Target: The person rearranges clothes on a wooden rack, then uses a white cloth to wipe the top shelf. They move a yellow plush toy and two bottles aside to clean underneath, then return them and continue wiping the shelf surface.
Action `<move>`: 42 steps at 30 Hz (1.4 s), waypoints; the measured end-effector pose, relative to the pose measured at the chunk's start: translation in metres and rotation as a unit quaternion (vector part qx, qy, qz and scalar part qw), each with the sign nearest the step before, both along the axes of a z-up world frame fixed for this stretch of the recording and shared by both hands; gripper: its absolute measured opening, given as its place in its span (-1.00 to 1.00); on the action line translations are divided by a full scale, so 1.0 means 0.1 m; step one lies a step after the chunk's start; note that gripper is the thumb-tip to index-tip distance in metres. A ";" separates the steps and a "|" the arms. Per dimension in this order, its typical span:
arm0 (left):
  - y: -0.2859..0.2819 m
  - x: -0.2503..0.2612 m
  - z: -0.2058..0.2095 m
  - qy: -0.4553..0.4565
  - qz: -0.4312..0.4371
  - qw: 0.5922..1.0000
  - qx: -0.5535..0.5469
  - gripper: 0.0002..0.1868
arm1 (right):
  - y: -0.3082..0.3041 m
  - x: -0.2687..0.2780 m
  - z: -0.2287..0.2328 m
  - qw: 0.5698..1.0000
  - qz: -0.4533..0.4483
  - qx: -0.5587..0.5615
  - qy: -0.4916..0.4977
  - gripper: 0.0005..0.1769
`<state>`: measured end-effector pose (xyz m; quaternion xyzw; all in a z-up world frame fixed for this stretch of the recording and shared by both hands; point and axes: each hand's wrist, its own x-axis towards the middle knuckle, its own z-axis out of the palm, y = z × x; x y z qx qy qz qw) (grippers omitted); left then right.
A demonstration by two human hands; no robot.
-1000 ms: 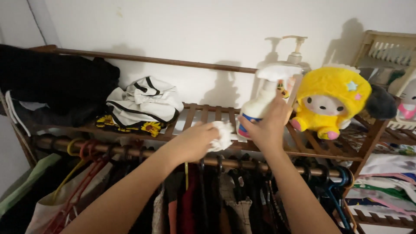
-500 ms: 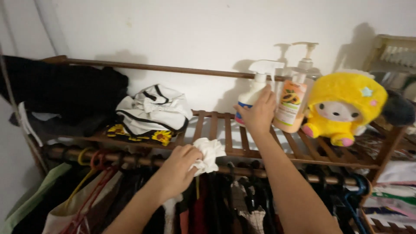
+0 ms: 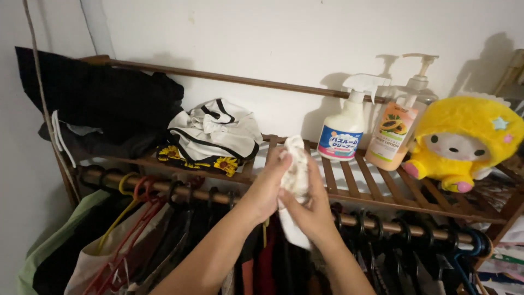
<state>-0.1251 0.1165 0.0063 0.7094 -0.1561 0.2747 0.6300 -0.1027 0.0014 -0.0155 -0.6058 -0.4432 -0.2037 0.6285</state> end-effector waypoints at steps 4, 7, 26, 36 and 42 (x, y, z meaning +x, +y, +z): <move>0.20 -0.27 0.36 0.112 -0.140 0.983 -0.050 -0.48 | -0.13 0.33 -0.04 0.993 -0.101 0.020 -0.059 -0.20; 0.67 -0.29 0.54 0.090 0.071 0.941 0.319 -0.29 | -0.28 0.43 0.12 0.973 -0.202 -0.021 -0.108 -0.26; 2.02 0.78 0.34 0.227 0.276 0.828 0.432 -0.48 | 0.63 1.72 -0.29 0.762 -0.381 -0.522 -0.030 -0.47; 2.12 0.53 0.38 0.186 0.299 0.906 0.236 -0.29 | 0.98 2.15 0.10 0.758 -0.396 -0.518 0.021 -0.56; 2.21 0.55 0.25 0.082 0.329 0.935 0.104 -0.37 | 1.01 2.25 0.13 0.763 -0.393 -0.513 -0.009 -0.55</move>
